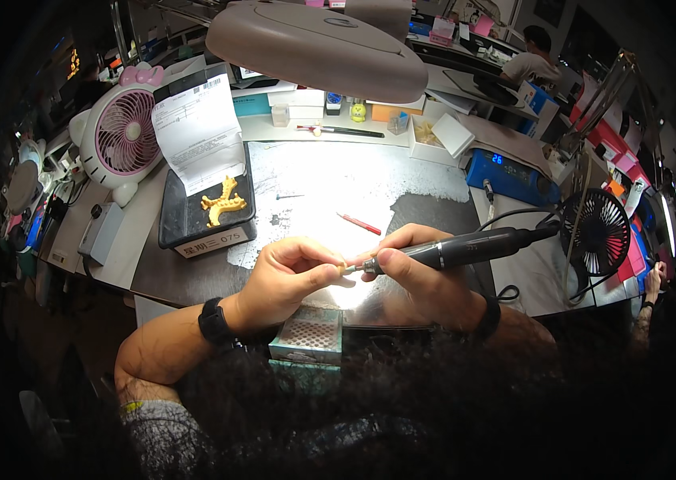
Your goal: Grinding and refining a dental model using a rotary tool.
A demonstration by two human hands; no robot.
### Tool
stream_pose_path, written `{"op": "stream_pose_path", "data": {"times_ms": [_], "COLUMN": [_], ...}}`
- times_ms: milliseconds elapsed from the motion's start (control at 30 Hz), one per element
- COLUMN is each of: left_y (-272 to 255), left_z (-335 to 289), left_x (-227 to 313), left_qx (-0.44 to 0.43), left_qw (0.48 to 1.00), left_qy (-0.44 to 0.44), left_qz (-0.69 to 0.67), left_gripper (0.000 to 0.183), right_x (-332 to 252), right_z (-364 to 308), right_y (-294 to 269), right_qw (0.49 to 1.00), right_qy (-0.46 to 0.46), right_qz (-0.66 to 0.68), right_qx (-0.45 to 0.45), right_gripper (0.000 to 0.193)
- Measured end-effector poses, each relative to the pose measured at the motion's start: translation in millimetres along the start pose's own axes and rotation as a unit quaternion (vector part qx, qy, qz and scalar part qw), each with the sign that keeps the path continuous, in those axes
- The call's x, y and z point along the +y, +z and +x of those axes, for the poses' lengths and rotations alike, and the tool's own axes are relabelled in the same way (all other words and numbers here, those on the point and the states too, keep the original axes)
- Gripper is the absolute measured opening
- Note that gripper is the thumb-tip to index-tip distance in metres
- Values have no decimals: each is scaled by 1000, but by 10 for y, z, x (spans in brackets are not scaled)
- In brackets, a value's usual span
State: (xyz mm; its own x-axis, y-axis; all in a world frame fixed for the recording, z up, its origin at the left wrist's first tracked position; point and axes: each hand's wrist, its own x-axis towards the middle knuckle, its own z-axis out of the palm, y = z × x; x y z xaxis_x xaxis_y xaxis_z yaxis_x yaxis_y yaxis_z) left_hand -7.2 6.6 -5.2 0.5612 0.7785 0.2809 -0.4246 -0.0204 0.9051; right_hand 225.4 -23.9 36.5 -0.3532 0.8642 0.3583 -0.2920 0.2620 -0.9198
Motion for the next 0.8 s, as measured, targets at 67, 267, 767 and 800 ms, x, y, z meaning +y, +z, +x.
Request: {"op": "stream_pose_path", "data": {"times_ms": [67, 267, 767, 800], "left_y": [-2, 7, 51, 54], "left_z": [3, 4, 4, 4], "left_x": [-2, 4, 40, 43], "left_qx": [-3, -3, 18, 18], "left_qw": [1000, 1000, 999, 999], "left_qy": [-2, -1, -17, -17], "left_qz": [-6, -5, -28, -28], "left_gripper": [8, 8, 9, 9], "right_x": [25, 45, 47, 49], "right_z": [-1, -1, -9, -9], "right_y": [-18, -3, 5, 7], "right_qw": [1000, 999, 999, 999], "right_qy": [0, -2, 1, -6], "right_qz": [-1, 44, 43, 43], "right_qx": [1, 1, 5, 3], "right_gripper": [10, 8, 9, 9]}}
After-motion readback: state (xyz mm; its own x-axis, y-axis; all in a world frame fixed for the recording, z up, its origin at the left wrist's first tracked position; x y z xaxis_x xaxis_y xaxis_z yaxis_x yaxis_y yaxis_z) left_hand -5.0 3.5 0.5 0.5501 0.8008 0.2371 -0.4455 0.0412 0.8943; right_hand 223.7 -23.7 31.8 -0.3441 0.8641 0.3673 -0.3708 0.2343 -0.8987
